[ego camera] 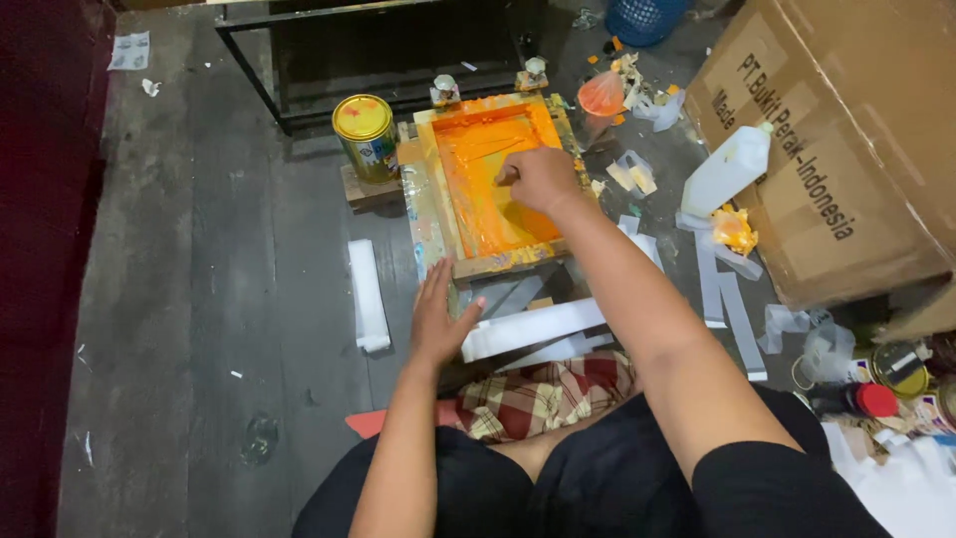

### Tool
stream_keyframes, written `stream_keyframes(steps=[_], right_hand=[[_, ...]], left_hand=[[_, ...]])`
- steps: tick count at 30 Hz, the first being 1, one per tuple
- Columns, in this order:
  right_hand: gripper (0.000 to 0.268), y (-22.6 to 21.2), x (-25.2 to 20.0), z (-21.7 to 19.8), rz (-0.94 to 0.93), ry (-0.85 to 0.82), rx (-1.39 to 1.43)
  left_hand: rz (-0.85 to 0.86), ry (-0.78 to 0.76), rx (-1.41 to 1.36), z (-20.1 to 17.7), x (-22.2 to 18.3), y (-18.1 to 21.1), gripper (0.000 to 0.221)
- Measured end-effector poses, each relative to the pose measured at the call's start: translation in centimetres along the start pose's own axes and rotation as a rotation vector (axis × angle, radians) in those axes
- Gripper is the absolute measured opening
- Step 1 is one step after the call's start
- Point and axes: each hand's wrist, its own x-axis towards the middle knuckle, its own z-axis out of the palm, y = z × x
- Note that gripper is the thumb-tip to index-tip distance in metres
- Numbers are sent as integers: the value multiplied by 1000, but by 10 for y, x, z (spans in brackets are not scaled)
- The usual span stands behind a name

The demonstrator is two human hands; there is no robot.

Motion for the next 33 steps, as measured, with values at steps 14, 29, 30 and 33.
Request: stream_keyframes(steps=[14, 29, 30, 33], right_hand=[[27, -29, 7, 5, -30, -333, -119], [52, -59, -40, -74, -84, -705, -167], [51, -60, -41, -77, -101, -690, -141], [19, -33, -33, -42, -115, -606, -50]], left_hand=[[-76, -38, -66, -9, 10, 11, 85], [-106, -71, -34, -16, 4, 30, 84], [-119, -87, -53, -18, 3, 31, 83], [-105, -76, -41, -15, 5, 25, 82]])
